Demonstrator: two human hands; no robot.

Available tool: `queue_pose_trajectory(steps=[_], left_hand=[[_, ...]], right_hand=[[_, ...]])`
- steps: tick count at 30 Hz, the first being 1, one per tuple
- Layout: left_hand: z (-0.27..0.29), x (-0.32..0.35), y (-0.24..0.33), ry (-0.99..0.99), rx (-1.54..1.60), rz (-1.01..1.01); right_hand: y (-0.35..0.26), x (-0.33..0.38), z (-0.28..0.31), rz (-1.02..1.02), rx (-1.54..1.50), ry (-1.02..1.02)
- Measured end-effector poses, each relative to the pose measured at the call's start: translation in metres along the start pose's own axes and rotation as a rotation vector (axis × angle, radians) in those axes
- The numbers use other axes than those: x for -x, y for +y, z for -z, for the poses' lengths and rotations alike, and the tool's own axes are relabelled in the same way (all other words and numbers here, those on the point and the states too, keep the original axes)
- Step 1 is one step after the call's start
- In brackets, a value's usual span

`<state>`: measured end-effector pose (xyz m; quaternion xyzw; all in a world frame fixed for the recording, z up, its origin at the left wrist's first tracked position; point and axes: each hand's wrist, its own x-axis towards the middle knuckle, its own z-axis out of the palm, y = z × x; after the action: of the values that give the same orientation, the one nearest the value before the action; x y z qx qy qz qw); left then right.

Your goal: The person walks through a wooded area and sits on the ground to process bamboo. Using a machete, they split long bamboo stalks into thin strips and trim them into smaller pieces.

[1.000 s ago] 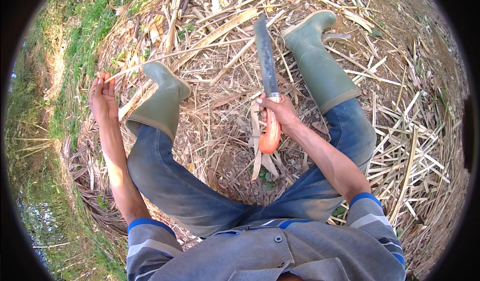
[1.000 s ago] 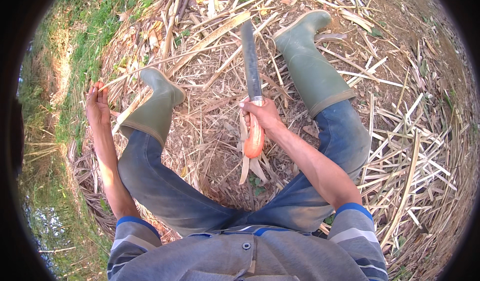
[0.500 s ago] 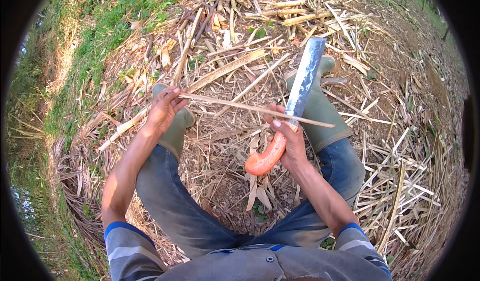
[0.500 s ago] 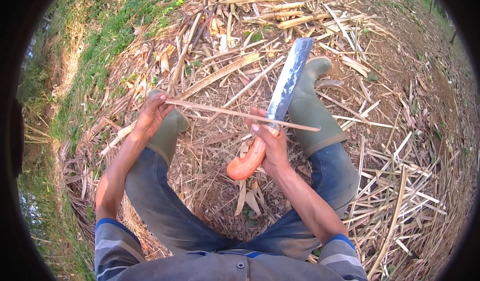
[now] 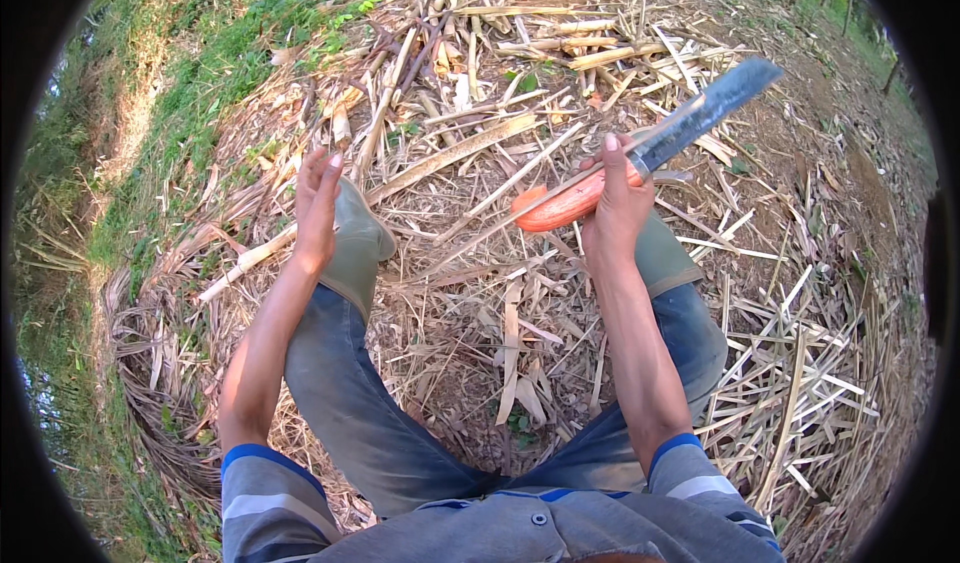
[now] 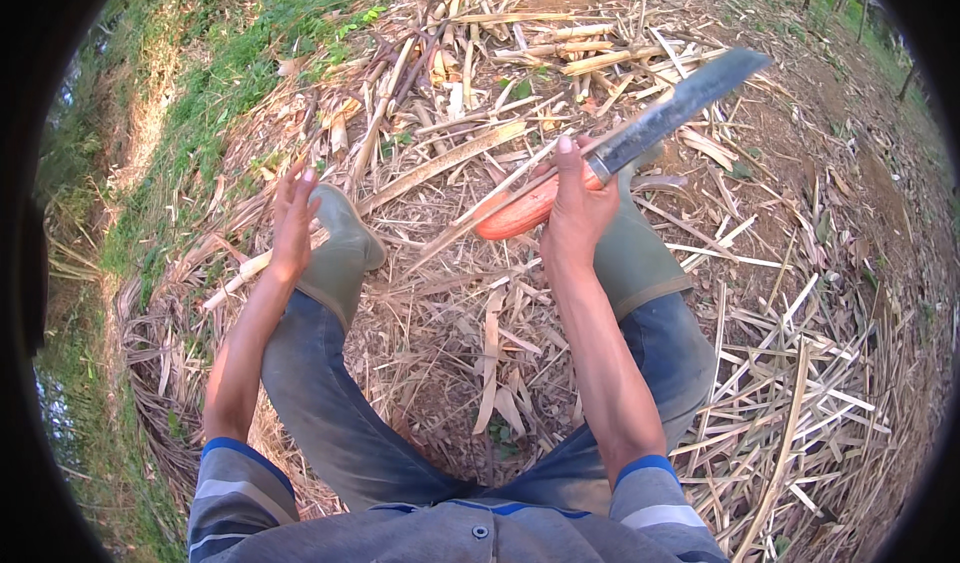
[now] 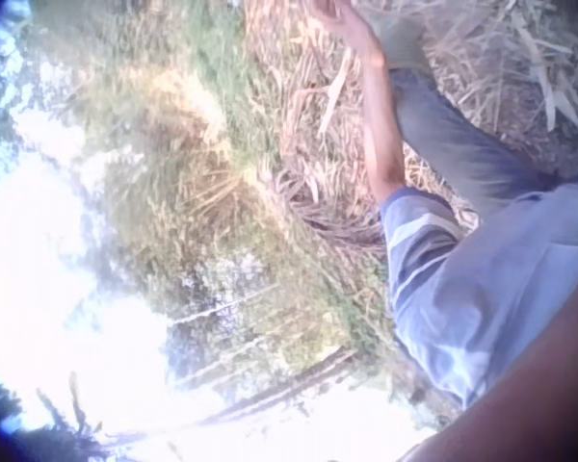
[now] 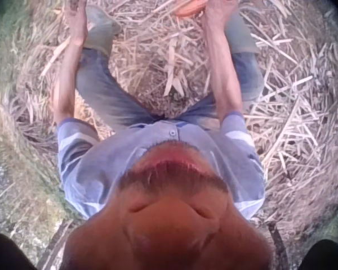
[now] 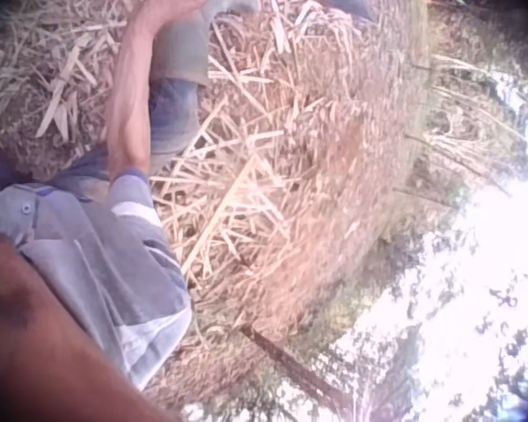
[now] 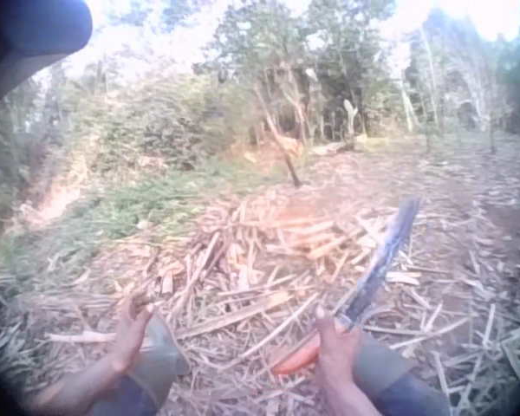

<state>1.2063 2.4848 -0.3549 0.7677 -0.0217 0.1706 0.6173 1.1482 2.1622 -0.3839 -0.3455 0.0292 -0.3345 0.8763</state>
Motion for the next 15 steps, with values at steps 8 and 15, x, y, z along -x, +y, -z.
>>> queue_pose_trajectory(steps=[8,15], left_hand=[[-0.064,0.045,0.079,-0.489,-0.131,-0.325],[-0.069,0.044,0.069,-0.666,-0.093,-0.007]], right_hand=[[0.019,0.045,-0.015,-0.116,0.605,-0.311],[0.047,0.083,-0.015,-0.187,0.715,-0.518]])
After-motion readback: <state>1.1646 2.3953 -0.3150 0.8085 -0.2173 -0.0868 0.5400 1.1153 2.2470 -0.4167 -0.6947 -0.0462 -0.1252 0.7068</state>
